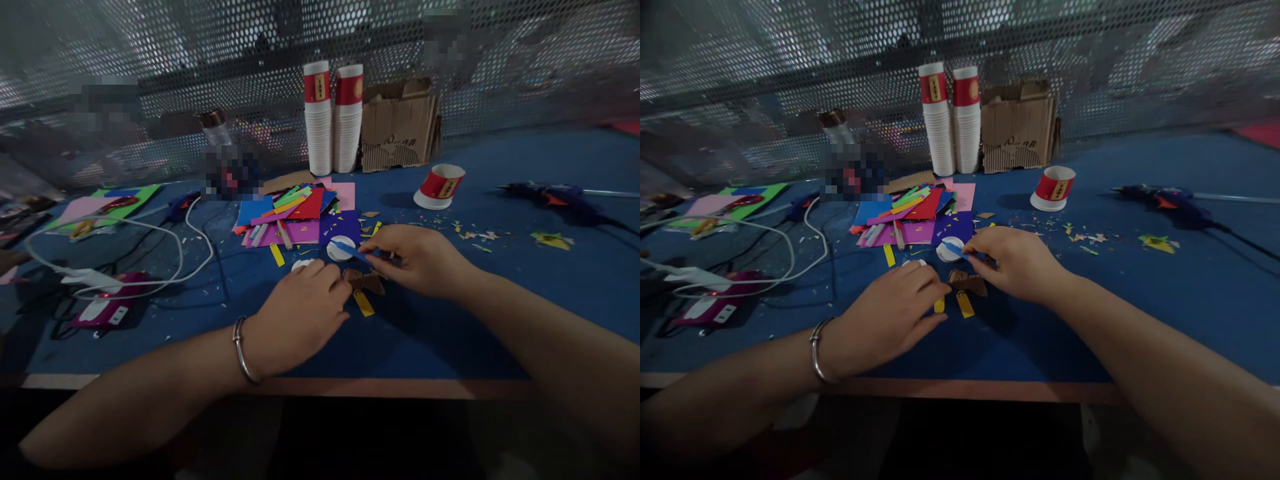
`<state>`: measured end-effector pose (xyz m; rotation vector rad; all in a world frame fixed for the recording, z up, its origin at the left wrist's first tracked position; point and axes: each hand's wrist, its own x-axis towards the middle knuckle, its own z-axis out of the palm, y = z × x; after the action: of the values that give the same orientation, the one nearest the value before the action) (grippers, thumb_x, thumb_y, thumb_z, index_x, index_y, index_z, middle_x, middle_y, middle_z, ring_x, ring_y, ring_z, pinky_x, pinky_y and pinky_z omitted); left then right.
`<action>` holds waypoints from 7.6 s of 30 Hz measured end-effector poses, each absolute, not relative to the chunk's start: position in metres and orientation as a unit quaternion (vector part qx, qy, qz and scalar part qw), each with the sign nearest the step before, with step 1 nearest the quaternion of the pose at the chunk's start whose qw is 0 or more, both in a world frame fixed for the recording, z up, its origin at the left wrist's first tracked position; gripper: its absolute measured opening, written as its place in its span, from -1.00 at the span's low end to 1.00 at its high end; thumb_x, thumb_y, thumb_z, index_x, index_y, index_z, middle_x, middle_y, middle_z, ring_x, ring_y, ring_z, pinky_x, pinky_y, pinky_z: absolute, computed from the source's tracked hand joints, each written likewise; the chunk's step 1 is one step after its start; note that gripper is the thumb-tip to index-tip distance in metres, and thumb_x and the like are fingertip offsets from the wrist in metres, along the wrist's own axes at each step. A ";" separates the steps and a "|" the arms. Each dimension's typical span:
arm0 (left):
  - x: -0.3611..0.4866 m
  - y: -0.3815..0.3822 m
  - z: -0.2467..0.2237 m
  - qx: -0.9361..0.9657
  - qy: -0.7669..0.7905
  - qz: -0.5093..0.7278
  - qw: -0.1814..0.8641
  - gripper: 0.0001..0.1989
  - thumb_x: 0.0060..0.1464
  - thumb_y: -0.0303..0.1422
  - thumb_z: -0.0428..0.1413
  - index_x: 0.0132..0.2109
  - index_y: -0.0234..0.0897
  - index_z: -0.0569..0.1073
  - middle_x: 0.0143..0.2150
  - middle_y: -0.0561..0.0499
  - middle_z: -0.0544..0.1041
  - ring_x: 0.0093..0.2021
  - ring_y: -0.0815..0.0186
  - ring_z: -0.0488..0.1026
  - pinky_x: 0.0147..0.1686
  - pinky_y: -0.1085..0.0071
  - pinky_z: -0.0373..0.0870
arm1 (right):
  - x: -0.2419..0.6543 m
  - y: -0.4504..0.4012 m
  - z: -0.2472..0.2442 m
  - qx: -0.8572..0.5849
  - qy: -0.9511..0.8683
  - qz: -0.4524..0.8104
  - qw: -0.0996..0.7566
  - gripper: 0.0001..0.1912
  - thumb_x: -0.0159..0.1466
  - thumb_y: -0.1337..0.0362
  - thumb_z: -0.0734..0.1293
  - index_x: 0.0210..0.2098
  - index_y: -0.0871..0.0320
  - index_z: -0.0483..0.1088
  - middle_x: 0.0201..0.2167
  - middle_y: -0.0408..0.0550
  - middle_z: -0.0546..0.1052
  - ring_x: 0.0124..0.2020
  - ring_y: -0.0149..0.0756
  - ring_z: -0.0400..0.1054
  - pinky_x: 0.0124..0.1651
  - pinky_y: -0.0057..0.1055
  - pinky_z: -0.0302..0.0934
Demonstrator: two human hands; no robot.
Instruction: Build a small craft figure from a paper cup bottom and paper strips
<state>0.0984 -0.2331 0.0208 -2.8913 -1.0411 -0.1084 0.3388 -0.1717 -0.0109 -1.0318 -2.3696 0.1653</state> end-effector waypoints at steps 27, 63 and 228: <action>0.082 -0.215 0.029 -0.955 -0.295 0.022 0.023 -0.77 0.35 -0.40 0.05 0.07 -0.25 0.52 0.08 -0.16 0.47 0.06 0.05 0.34 0.07 0.08 0.33 | 0.330 -0.186 -0.003 -0.272 -0.928 0.108 0.231 -0.81 0.40 0.32 0.29 -0.17 0.15 0.56 -0.29 0.02 0.62 -0.22 -0.21 0.50 -0.15 -0.30 0.32; 0.097 -0.234 0.033 -0.916 -0.385 0.112 0.002 -0.82 0.38 -0.35 0.01 0.03 -0.31 0.42 -0.17 -0.18 0.58 -0.11 0.01 0.54 -0.24 0.17 0.46 | 0.332 -0.193 0.001 -0.284 -0.947 0.114 0.095 -0.70 0.29 0.21 0.44 0.00 0.14 0.56 -0.10 0.10 0.58 -0.08 -0.04 0.47 -0.01 -0.10 0.34; 0.113 -0.223 0.016 -0.927 -0.374 -0.036 0.008 -0.75 0.32 -0.20 0.12 -0.10 -0.31 0.56 -0.08 -0.14 0.55 -0.03 0.04 0.38 -0.10 0.11 0.32 | 0.333 -0.186 0.000 -0.314 -0.934 0.129 0.107 -0.91 0.33 0.42 0.25 -0.29 0.16 0.37 -0.23 0.05 0.46 -0.21 -0.18 0.35 -0.12 -0.28 0.21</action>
<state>0.1129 -0.2226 0.0165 -2.8979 -1.1681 -0.1135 0.3326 -0.1860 0.0000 -0.9243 -2.7504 0.3789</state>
